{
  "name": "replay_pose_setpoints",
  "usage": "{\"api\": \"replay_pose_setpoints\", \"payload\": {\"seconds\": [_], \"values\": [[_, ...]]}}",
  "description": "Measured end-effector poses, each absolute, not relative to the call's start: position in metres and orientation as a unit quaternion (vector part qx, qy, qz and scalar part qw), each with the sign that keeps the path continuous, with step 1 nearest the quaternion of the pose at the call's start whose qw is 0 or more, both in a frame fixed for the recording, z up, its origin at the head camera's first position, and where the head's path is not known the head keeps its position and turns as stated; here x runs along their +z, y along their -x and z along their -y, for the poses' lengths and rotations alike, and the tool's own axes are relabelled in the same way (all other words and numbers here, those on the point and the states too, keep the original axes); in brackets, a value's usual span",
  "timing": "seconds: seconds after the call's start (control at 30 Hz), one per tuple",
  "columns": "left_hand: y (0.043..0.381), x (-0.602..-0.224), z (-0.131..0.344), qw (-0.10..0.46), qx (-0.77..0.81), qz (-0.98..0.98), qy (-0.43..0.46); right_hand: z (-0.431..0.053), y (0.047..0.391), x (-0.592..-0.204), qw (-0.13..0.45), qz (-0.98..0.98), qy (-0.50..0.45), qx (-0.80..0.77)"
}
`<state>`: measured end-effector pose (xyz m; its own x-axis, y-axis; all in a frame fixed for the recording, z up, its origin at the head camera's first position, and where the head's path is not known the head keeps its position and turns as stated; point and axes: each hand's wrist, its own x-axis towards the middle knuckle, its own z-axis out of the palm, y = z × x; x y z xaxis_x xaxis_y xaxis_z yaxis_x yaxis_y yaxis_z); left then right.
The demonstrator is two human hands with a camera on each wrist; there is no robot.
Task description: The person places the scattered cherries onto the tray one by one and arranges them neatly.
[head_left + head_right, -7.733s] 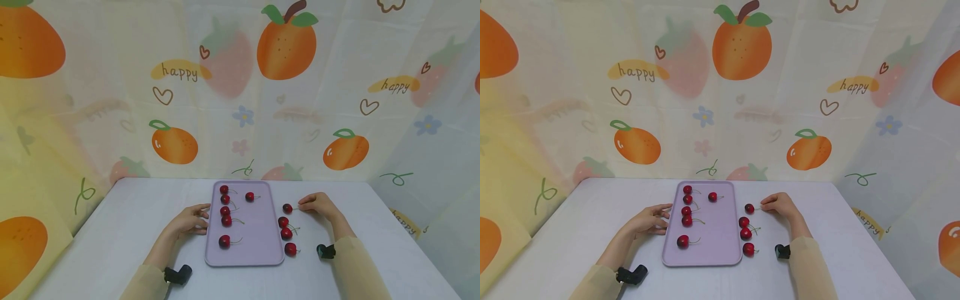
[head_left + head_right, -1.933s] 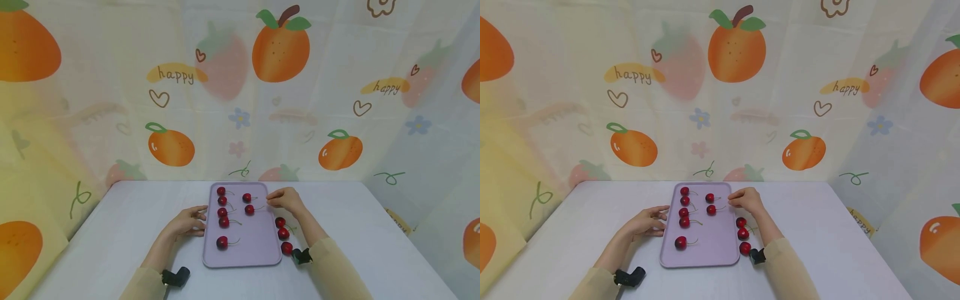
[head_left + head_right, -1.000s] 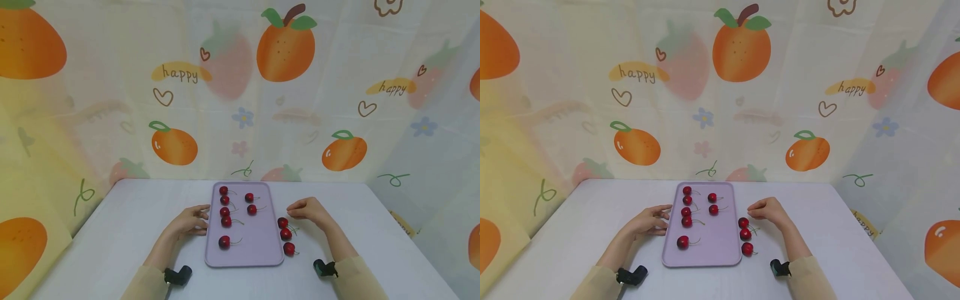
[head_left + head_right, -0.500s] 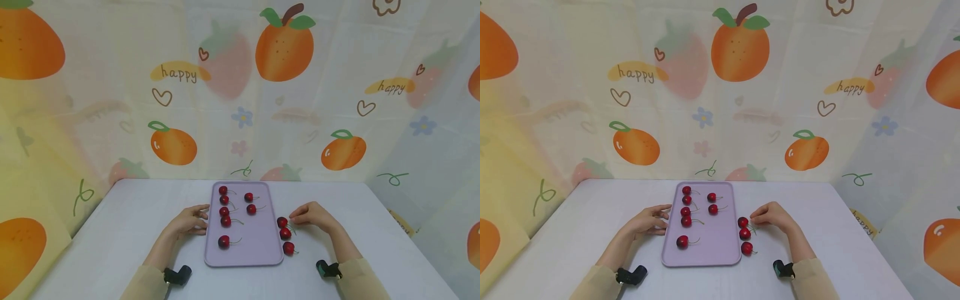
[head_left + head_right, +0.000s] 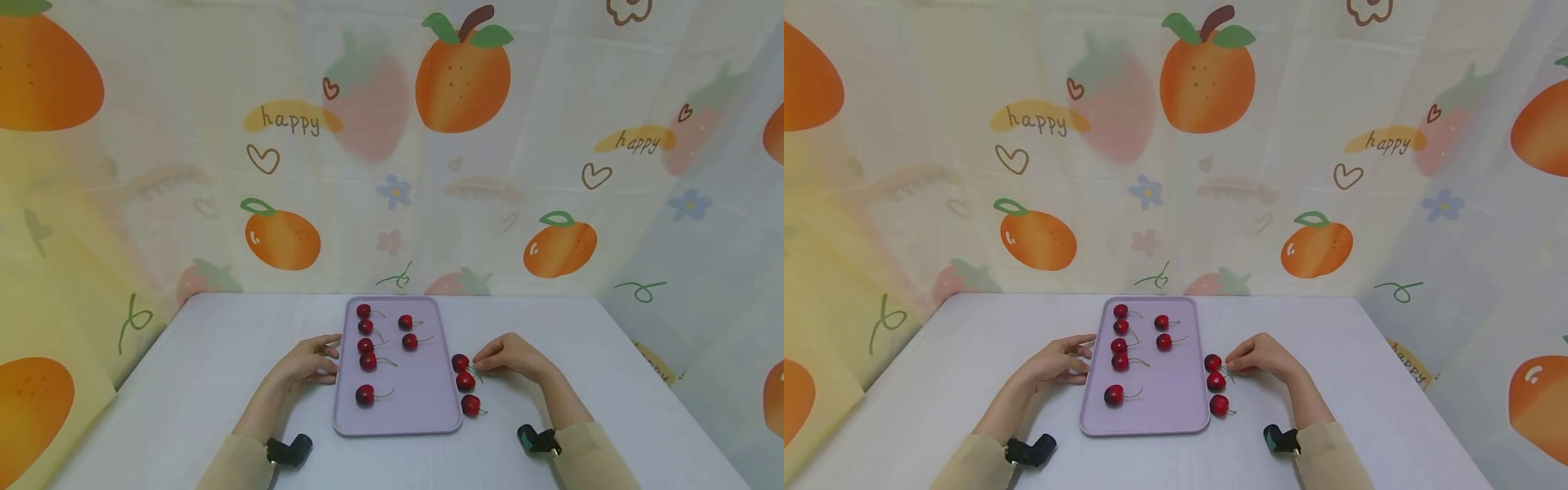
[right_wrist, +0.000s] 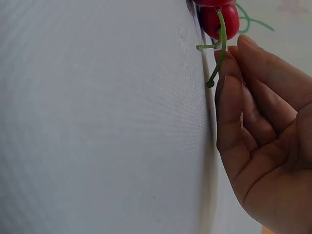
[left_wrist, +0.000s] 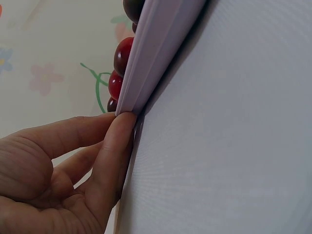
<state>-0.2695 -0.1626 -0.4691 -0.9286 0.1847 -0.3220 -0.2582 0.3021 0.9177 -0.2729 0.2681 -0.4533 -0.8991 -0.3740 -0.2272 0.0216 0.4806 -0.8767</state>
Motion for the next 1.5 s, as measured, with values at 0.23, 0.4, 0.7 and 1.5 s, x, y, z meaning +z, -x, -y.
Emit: {"api": "replay_pose_setpoints", "payload": {"seconds": [0.23, 0.4, 0.7, 1.5], "values": [[0.270, -0.469, 0.163, 0.188, 0.592, -0.784, 0.021, -0.268, 0.273, -0.454, 0.206, -0.839, 0.117, -0.490], [0.269, -0.469, 0.163, 0.189, 0.594, -0.782, 0.021, -0.266, 0.273, -0.454, 0.205, -0.843, 0.125, -0.482], [0.269, -0.469, 0.163, 0.189, 0.597, -0.779, 0.022, -0.262, 0.274, -0.455, 0.202, -0.855, 0.128, -0.459], [0.268, -0.467, 0.163, 0.189, 0.597, -0.780, 0.020, -0.254, 0.275, -0.451, 0.173, -0.887, 0.101, -0.415]]}}
